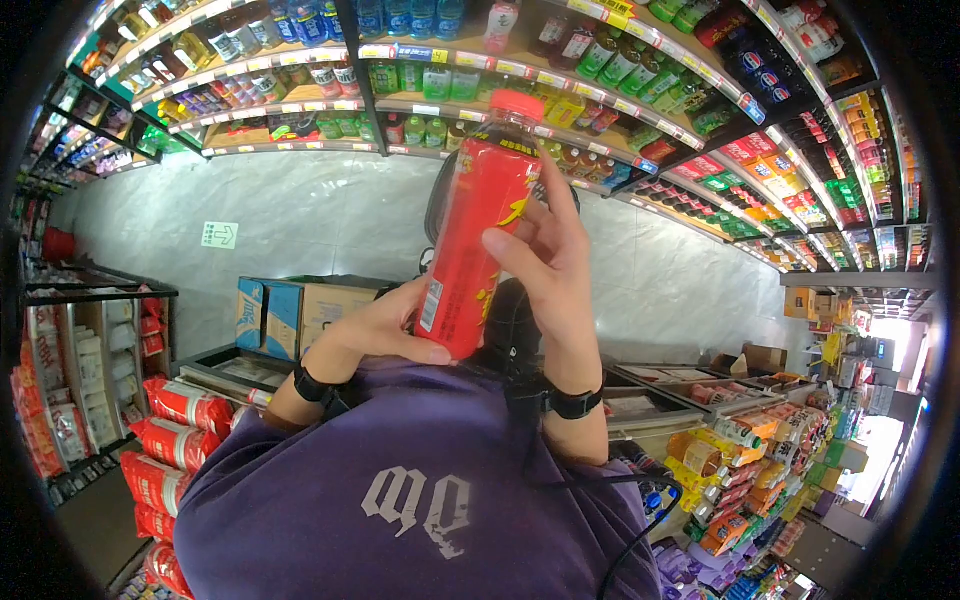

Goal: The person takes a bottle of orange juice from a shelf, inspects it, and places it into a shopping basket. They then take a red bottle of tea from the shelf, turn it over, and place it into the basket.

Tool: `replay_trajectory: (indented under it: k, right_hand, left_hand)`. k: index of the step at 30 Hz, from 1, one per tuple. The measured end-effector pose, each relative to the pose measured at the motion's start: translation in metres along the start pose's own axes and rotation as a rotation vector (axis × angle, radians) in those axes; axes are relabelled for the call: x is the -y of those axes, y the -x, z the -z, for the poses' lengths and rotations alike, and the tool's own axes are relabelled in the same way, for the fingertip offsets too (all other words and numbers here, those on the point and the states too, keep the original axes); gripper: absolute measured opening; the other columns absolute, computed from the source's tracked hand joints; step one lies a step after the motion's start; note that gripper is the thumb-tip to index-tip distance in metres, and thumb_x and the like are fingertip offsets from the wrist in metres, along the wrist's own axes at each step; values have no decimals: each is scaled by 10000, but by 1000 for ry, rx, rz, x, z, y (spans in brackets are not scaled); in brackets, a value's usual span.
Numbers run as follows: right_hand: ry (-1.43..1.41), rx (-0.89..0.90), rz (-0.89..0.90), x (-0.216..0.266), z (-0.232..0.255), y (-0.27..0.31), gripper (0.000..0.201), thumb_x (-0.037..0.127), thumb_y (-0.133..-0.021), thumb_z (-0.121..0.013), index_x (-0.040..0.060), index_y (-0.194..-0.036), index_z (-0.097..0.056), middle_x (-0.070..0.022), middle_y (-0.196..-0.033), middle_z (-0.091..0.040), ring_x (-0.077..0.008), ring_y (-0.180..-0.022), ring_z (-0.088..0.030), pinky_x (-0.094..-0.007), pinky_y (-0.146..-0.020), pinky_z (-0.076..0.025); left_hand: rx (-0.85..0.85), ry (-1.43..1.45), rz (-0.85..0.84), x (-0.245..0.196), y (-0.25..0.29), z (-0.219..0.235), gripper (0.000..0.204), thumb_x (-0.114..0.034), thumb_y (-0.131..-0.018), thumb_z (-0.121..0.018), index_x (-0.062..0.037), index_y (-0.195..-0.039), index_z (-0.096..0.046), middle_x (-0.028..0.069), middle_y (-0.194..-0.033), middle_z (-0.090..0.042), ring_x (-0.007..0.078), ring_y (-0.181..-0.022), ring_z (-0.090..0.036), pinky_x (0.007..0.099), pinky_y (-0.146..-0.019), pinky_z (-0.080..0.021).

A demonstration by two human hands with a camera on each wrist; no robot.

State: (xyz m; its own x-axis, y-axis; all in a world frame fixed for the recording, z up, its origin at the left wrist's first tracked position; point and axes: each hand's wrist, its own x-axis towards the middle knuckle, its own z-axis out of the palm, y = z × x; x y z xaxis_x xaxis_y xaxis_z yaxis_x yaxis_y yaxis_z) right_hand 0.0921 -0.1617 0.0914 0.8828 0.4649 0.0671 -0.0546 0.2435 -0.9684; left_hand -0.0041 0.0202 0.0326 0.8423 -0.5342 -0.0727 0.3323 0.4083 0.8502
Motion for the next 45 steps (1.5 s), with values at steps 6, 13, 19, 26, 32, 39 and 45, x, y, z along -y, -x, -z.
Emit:
replay_trajectory:
  k: [6,13,19,26,32,39,45]
  right_hand:
    - [-4,-18,-1,0,4,2,866,-8,-887,-691,-6,-1601,-201,-190,-1297,-647,-210,-1120,-668,-337,-960,-520]
    - [-10,-16,-9,1,6,1,876,-6,-888,-693,-5,-1606,-191,-186,-1293,-648,-210,-1120,-663,-338,-962,-514]
    - [-35,-29,-2,-4,2,1,870,6,-893,-691,-5,-1606,-193,-188,-1307,-643,-211,-1128,-659,-335,-965,-509]
    - [-7,-18,-23,-7,2,1,863,13,-899,-690,-14,-1602,-191,-196,-1321,-634,-221,-1142,-658,-338,-979,-503]
    - [7,-60,-34,-4,7,6,863,13,-893,-698,-28,-1595,-198,-195,-1326,-630,-213,-1147,-651,-329,-964,-510]
    - [-6,-75,-33,-2,8,9,872,10,-893,-699,-4,-1604,-195,-184,-1328,-631,-206,-1145,-648,-326,-961,-510]
    - [-13,-72,-32,-3,13,8,871,7,-896,-697,-1,-1606,-192,-182,-1328,-631,-205,-1152,-645,-332,-977,-503]
  left_hand:
    - [31,20,27,5,-3,1,1039,-202,-807,-839,-21,-1597,-189,83,-1406,-489,145,-1264,-475,323,-1078,-404]
    - [20,24,11,2,-6,0,1037,-203,-806,-837,-21,-1594,-189,84,-1383,-500,152,-1249,-488,333,-1073,-414]
    - [13,34,37,0,-2,0,1019,-203,-812,-830,-18,-1589,-198,84,-1374,-504,151,-1242,-491,329,-1068,-417]
    - [25,20,61,4,0,5,1003,-199,-818,-827,-15,-1587,-210,92,-1398,-493,155,-1257,-484,330,-1074,-413]
    - [47,13,66,3,-5,2,1016,-222,-817,-831,-14,-1590,-205,100,-1444,-470,171,-1307,-461,344,-1109,-390]
    - [56,12,97,1,-9,3,1048,-247,-799,-843,-13,-1591,-198,102,-1461,-454,176,-1317,-449,353,-1123,-374]
    - [60,17,97,4,-12,4,1038,-237,-801,-840,-10,-1587,-201,100,-1446,-464,174,-1314,-450,350,-1116,-379]
